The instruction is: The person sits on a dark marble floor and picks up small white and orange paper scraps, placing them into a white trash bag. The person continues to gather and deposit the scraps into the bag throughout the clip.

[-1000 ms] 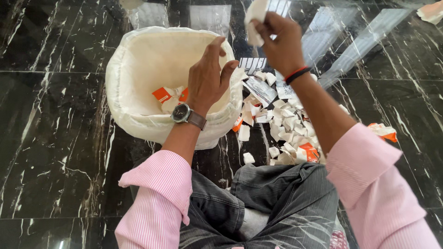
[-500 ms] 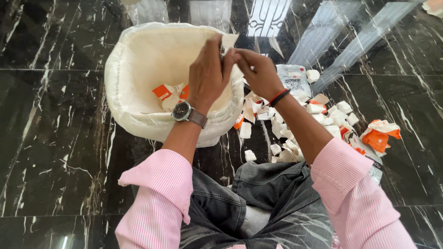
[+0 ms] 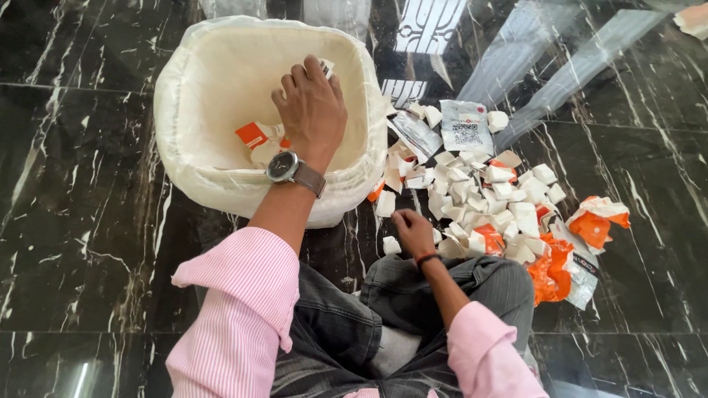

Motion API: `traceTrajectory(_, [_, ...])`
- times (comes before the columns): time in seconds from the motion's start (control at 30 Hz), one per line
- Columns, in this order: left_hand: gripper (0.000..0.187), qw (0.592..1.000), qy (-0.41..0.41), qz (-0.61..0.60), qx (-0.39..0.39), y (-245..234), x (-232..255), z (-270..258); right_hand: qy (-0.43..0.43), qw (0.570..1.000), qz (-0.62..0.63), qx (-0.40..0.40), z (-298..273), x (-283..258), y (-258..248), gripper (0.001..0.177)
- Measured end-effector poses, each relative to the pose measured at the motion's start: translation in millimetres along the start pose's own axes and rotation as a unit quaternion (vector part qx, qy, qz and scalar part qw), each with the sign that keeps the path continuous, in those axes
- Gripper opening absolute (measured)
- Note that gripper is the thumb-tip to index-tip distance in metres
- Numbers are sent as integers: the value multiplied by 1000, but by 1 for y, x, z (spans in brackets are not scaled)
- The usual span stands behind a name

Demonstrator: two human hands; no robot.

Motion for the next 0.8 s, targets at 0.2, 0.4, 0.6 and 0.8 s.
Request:
traceTrajectory(0.2, [64, 996, 36, 73, 45, -8, 4, -2, -9, 989, -139, -56, -23, 16, 16, 44])
traceTrajectory(0.4, [48, 999, 35, 9, 5, -6, 6, -2, 83, 957, -257, -110, -27, 31, 25, 80])
traceTrajectory(0.6, [46, 997, 74, 2, 23, -14, 15, -2, 129, 940, -293, -116, -27, 39, 32, 59])
traceTrajectory(0.8, [42, 996, 86, -4, 23, -9, 17, -1, 111, 966, -230, -47, -5, 41, 2, 51])
Point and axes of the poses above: each hand's wrist, its own z-axis towards the middle knuckle, its own y-axis out of the palm, x = y × z, the point moved 9 cm from there along z, towards the middle knuckle, and after that the axes turned 7 degrees about y, right-handed, at the moved point
